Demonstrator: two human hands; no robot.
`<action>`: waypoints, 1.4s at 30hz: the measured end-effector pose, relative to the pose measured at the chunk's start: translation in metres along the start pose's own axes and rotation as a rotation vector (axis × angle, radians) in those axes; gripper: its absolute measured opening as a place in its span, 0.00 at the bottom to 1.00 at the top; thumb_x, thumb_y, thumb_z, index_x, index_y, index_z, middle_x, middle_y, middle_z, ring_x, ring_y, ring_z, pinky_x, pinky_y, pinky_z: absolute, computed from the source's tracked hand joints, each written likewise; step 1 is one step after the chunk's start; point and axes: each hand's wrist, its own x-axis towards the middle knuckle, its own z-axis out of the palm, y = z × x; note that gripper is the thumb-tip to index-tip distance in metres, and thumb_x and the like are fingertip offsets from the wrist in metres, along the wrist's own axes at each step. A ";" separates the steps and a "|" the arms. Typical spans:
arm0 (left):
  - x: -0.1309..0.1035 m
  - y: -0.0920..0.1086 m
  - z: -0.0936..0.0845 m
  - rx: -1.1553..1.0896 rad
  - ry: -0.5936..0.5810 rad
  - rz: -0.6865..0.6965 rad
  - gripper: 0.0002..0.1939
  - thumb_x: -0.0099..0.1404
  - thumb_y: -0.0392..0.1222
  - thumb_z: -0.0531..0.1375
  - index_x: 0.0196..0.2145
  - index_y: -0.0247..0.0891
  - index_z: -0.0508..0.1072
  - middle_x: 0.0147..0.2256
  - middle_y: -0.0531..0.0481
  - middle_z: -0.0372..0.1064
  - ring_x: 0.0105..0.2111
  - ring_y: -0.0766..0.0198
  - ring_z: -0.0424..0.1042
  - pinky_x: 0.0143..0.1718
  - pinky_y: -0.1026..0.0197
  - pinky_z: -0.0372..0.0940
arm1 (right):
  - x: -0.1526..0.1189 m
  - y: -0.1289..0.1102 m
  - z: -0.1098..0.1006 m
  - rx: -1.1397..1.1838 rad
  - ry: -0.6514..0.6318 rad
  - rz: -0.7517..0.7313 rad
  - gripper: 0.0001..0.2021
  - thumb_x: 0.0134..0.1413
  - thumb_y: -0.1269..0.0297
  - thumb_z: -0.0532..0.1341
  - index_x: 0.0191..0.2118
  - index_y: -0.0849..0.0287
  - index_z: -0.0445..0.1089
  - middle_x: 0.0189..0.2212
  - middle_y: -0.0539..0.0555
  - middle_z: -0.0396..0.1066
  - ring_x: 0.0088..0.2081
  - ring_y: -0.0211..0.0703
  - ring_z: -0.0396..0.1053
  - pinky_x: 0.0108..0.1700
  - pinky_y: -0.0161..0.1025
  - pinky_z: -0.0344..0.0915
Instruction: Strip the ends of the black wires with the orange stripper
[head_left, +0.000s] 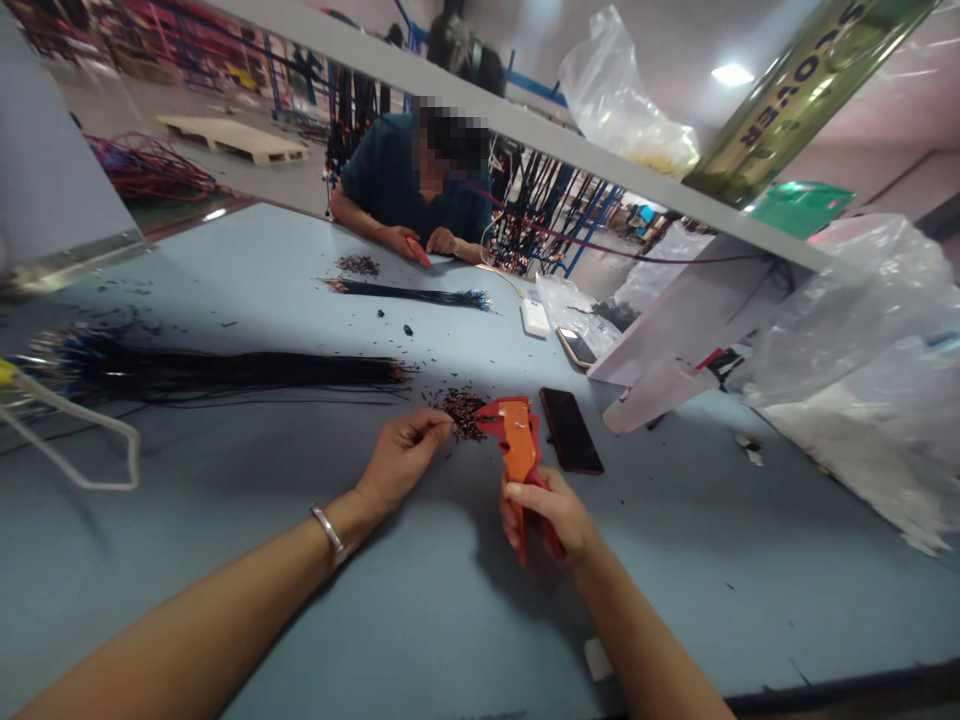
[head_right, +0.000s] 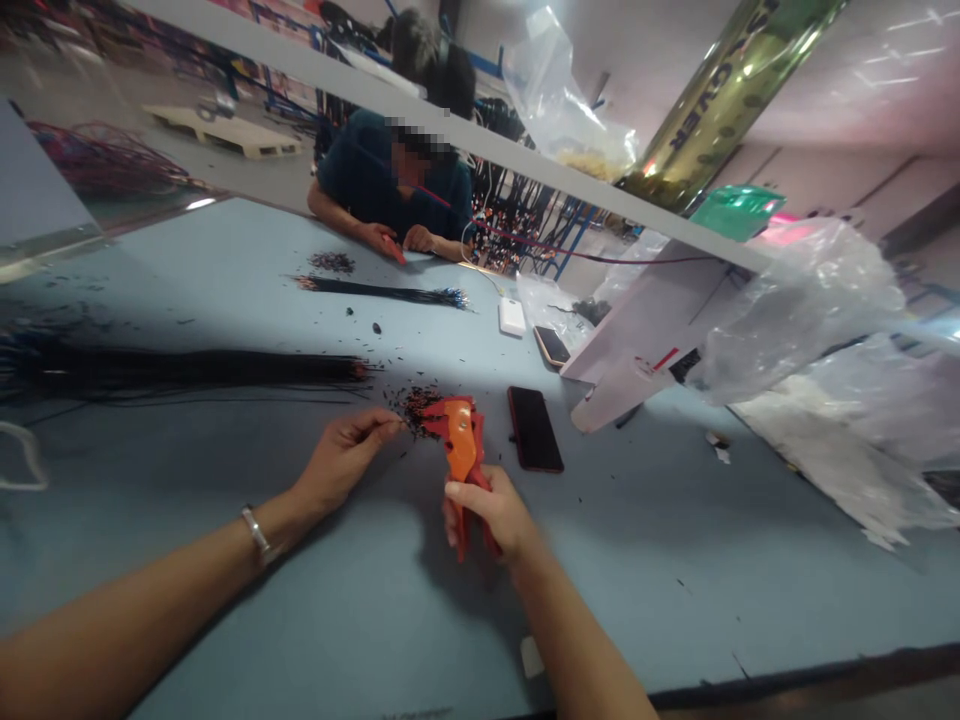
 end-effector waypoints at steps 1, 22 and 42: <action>0.001 0.000 0.000 -0.014 0.015 -0.004 0.11 0.59 0.47 0.60 0.27 0.36 0.74 0.24 0.53 0.67 0.28 0.66 0.64 0.31 0.65 0.60 | 0.000 -0.001 -0.001 0.025 -0.007 -0.004 0.15 0.44 0.55 0.66 0.27 0.62 0.64 0.16 0.48 0.65 0.15 0.37 0.64 0.15 0.31 0.61; -0.002 0.006 0.000 0.067 0.016 -0.036 0.13 0.62 0.48 0.57 0.26 0.36 0.68 0.21 0.56 0.59 0.24 0.69 0.57 0.27 0.67 0.55 | -0.001 -0.002 0.004 -0.038 -0.116 -0.071 0.20 0.46 0.53 0.67 0.39 0.63 0.65 0.31 0.55 0.70 0.30 0.44 0.72 0.32 0.41 0.70; -0.007 0.008 0.007 -0.210 -0.156 -0.131 0.07 0.55 0.42 0.61 0.28 0.36 0.68 0.23 0.56 0.64 0.24 0.70 0.61 0.26 0.68 0.60 | -0.005 -0.001 0.011 -1.455 0.341 -0.808 0.22 0.44 0.69 0.58 0.49 0.63 0.66 0.40 0.61 0.73 0.40 0.53 0.71 0.45 0.49 0.60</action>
